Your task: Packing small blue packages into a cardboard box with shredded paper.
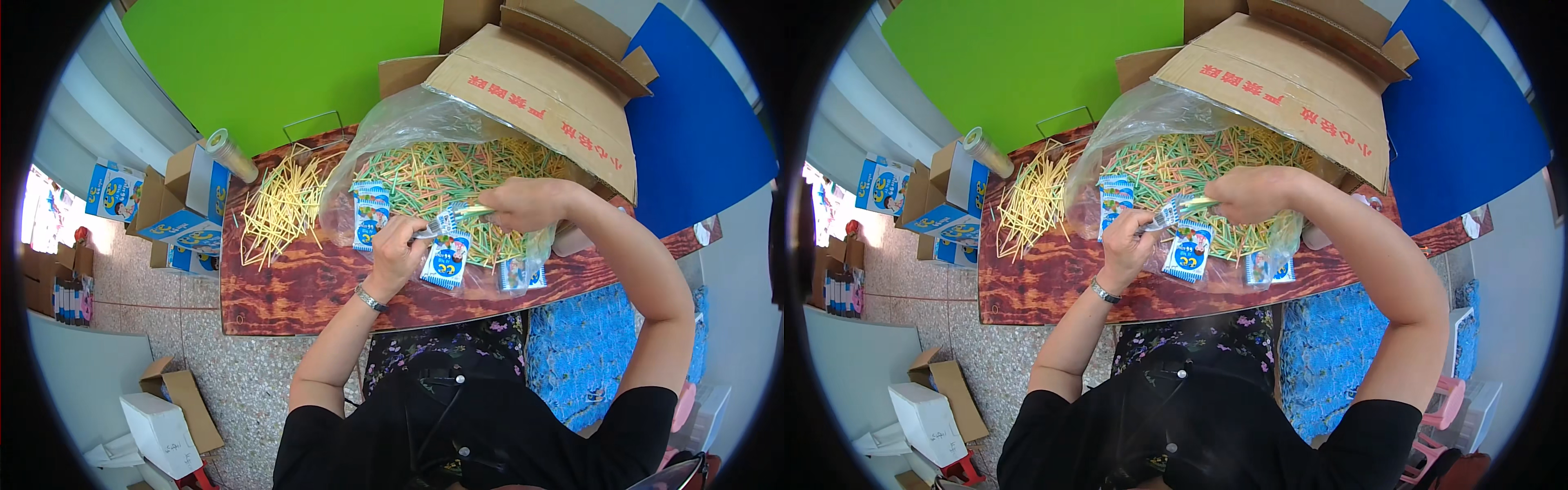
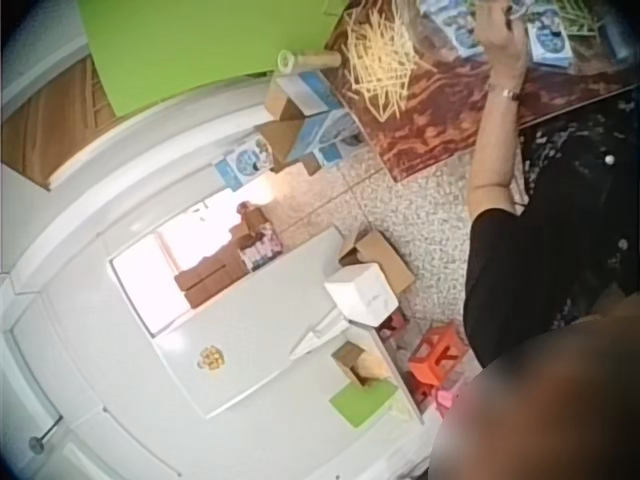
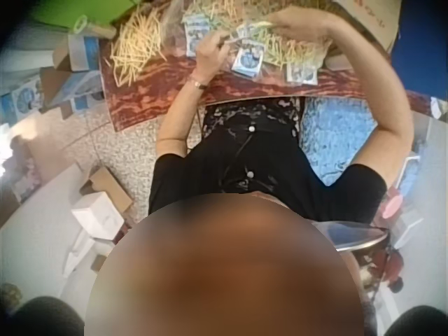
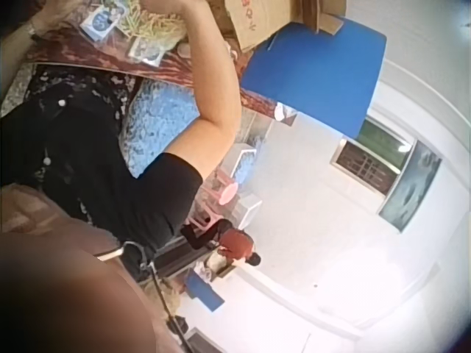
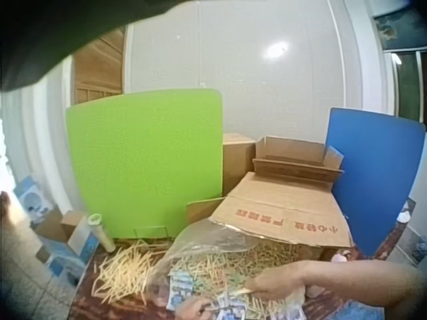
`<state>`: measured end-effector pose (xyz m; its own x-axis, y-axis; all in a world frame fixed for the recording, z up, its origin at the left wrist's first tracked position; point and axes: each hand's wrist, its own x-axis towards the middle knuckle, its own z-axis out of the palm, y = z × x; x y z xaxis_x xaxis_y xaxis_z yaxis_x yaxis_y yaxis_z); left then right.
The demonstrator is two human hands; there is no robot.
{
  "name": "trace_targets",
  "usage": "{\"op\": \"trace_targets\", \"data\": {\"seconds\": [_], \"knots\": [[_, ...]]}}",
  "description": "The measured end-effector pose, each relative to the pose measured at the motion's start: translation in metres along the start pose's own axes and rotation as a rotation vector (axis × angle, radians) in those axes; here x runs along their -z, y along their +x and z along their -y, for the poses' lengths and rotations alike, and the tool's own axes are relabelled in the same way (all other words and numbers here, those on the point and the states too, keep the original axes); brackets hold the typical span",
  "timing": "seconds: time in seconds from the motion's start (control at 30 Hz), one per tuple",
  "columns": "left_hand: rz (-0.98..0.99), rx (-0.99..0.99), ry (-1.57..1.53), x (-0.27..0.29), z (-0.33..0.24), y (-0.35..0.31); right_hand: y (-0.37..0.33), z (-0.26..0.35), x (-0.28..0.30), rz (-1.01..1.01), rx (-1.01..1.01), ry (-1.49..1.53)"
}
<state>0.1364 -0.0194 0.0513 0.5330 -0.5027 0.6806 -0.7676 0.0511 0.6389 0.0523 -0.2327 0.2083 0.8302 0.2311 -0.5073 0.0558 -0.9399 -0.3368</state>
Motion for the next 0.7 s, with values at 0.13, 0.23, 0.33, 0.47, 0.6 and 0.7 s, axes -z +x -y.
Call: {"op": "trace_targets", "data": {"seconds": [0.13, 0.23, 0.33, 0.47, 0.6, 0.7], "knots": [[0.001, -0.087, 0.102, 0.001, -0.005, 0.004, 0.005, 0.014, -0.005, -0.019, -0.060, -0.279], [0.036, -0.145, 0.182, 0.003, -0.007, 0.005, 0.008, 0.033, -0.003, 0.022, -0.164, -0.372], [0.050, -0.136, 0.200, 0.004, -0.009, 0.004, 0.005, 0.053, -0.006, -0.064, -0.156, -0.319], [0.059, -0.116, 0.184, 0.005, -0.013, 0.005, 0.006, 0.054, -0.011, -0.109, -0.188, -0.302], [0.063, -0.068, 0.116, 0.007, -0.015, 0.004, 0.005, 0.047, -0.005, -0.129, -0.056, -0.404], [0.031, -0.067, 0.055, 0.003, -0.009, 0.003, 0.005, 0.041, 0.000, -0.115, -0.034, -0.446]]}}
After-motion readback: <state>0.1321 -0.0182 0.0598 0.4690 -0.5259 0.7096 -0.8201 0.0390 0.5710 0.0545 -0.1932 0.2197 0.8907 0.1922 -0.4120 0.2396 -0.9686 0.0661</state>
